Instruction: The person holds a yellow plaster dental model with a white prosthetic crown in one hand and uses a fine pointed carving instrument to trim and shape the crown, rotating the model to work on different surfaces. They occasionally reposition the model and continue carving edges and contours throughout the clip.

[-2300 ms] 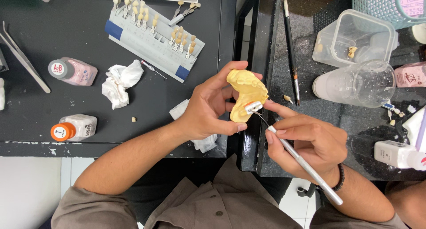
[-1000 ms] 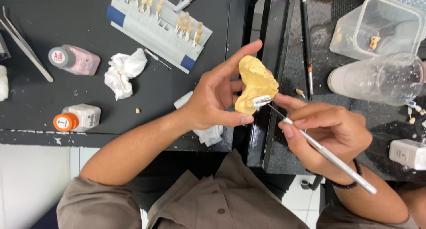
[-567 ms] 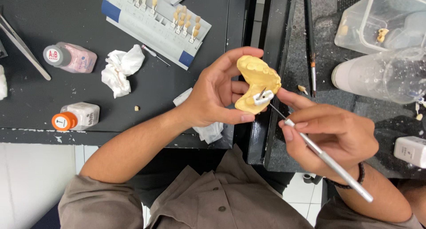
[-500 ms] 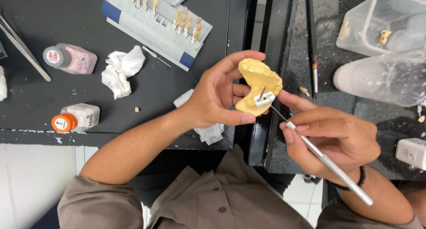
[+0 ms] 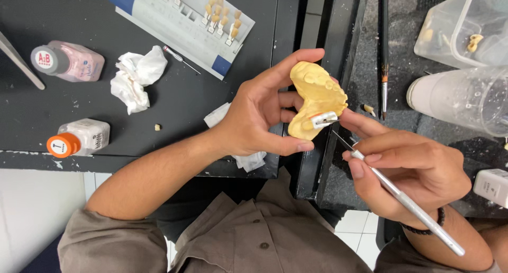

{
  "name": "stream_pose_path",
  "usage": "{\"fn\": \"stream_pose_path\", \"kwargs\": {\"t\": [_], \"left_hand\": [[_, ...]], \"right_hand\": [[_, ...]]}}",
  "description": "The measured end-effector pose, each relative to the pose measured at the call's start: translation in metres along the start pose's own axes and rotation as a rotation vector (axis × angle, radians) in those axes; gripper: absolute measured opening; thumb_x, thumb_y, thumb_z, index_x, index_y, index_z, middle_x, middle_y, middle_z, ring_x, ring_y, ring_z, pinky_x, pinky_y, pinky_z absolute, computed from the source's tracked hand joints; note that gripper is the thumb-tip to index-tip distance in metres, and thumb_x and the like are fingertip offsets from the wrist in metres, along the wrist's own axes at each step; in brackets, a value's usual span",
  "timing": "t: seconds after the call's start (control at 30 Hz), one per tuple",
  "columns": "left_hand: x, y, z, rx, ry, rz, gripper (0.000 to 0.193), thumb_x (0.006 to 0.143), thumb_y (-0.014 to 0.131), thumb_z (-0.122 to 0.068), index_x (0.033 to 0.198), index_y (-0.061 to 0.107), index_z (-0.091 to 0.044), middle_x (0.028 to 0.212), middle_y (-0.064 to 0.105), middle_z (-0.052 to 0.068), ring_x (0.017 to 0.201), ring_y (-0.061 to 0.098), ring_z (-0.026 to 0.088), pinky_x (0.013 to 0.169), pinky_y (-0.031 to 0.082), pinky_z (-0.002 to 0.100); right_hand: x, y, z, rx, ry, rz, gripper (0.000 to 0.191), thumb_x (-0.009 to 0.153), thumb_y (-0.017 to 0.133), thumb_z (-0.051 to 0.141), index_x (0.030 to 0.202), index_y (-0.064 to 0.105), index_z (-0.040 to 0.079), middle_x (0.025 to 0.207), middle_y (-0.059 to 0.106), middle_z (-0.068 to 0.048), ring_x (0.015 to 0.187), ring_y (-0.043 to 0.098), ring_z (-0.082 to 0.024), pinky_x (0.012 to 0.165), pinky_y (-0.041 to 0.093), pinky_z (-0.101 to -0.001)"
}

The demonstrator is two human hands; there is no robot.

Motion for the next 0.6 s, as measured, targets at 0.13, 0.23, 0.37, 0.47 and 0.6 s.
{"fn": "stream_pose_path", "kwargs": {"t": [0.13, 0.23, 0.37, 0.47, 0.6], "left_hand": [[-0.001, 0.002, 0.001, -0.02, 0.0, -0.007, 0.1, 0.093, 0.087, 0.011, 0.168, 0.025, -0.01, 0.143, 0.054, 0.008, 0.117, 0.063, 0.015, 0.104, 0.056, 0.031], [-0.001, 0.002, 0.001, 0.046, 0.014, -0.014, 0.098, 0.092, 0.087, 0.01, 0.166, 0.026, -0.01, 0.147, 0.053, 0.009, 0.115, 0.064, 0.015, 0.103, 0.059, 0.031], [-0.003, 0.002, -0.002, 0.162, 0.057, -0.007, 0.095, 0.095, 0.086, 0.009, 0.166, 0.026, -0.014, 0.152, 0.05, 0.008, 0.12, 0.063, 0.013, 0.102, 0.061, 0.029], [-0.004, 0.002, -0.004, 0.197, 0.071, 0.008, 0.094, 0.096, 0.085, 0.01, 0.165, 0.027, -0.015, 0.153, 0.049, 0.007, 0.123, 0.061, 0.013, 0.101, 0.058, 0.027], [-0.005, 0.006, -0.004, 0.207, 0.065, 0.022, 0.092, 0.095, 0.084, 0.01, 0.165, 0.028, -0.014, 0.154, 0.049, 0.008, 0.124, 0.06, 0.014, 0.101, 0.058, 0.028]], "right_hand": [[-0.001, 0.003, 0.005, -0.029, 0.025, 0.014, 0.015, 0.092, 0.071, -0.005, 0.095, 0.056, -0.004, 0.087, 0.071, -0.021, 0.105, 0.076, -0.034, 0.103, 0.062, -0.0527], [-0.001, 0.005, 0.006, -0.045, 0.023, 0.006, 0.015, 0.092, 0.071, -0.005, 0.094, 0.056, -0.005, 0.088, 0.071, -0.021, 0.108, 0.075, -0.035, 0.103, 0.061, -0.0516], [-0.001, 0.009, 0.006, -0.062, 0.028, 0.019, 0.017, 0.091, 0.074, -0.004, 0.091, 0.056, -0.003, 0.088, 0.071, -0.02, 0.1, 0.076, -0.029, 0.105, 0.061, -0.0518], [0.0, 0.01, 0.008, -0.086, 0.02, 0.038, 0.019, 0.09, 0.074, -0.004, 0.088, 0.055, -0.003, 0.087, 0.071, -0.019, 0.098, 0.076, -0.029, 0.104, 0.061, -0.0516], [0.001, 0.006, 0.012, -0.14, 0.021, 0.014, 0.019, 0.087, 0.075, -0.005, 0.085, 0.056, -0.003, 0.082, 0.071, -0.017, 0.083, 0.076, -0.021, 0.101, 0.064, -0.052]]}}
Point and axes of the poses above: each hand's wrist, its own x-axis towards the middle knuckle, its own y-axis out of the palm, z = x × y, the point moved 7 cm from there along x, towards the middle knuckle
